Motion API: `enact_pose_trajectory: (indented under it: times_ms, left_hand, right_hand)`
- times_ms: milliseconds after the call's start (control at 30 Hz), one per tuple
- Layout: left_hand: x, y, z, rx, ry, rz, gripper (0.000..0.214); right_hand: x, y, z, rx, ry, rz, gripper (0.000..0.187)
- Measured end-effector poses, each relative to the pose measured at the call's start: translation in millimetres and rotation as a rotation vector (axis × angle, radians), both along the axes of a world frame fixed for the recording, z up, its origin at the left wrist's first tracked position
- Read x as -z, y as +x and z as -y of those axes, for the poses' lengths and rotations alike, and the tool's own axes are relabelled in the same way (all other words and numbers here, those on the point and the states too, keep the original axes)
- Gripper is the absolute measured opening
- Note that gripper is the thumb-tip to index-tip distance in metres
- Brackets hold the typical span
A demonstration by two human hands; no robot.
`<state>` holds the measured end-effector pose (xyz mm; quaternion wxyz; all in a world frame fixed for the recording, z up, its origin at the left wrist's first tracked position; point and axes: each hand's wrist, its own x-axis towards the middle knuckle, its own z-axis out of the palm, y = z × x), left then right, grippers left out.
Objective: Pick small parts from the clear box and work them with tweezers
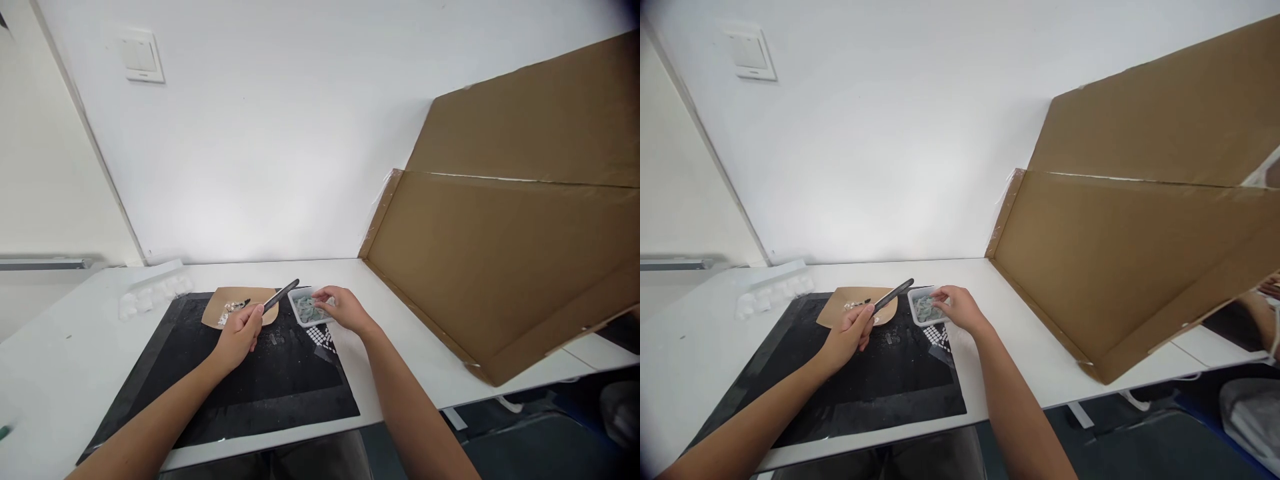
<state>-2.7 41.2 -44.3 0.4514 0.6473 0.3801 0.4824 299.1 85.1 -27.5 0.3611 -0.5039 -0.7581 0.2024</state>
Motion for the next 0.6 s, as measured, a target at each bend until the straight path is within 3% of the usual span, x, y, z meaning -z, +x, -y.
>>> enact_pose_trajectory:
  times_ms: [367, 600]
  left_hand:
    - [-1.2, 0.7, 0.8, -0.002, 0.003, 0.006, 0.051]
    - [-0.9, 0.3, -0.1, 0.001, 0.013, 0.004, 0.052]
  right_hand:
    - [-2.2, -0.8, -0.8, 0.039, -0.02, -0.204, 0.022]
    - [-6.3, -6.9, -0.7, 0.034, -0.016, -0.455, 0.032]
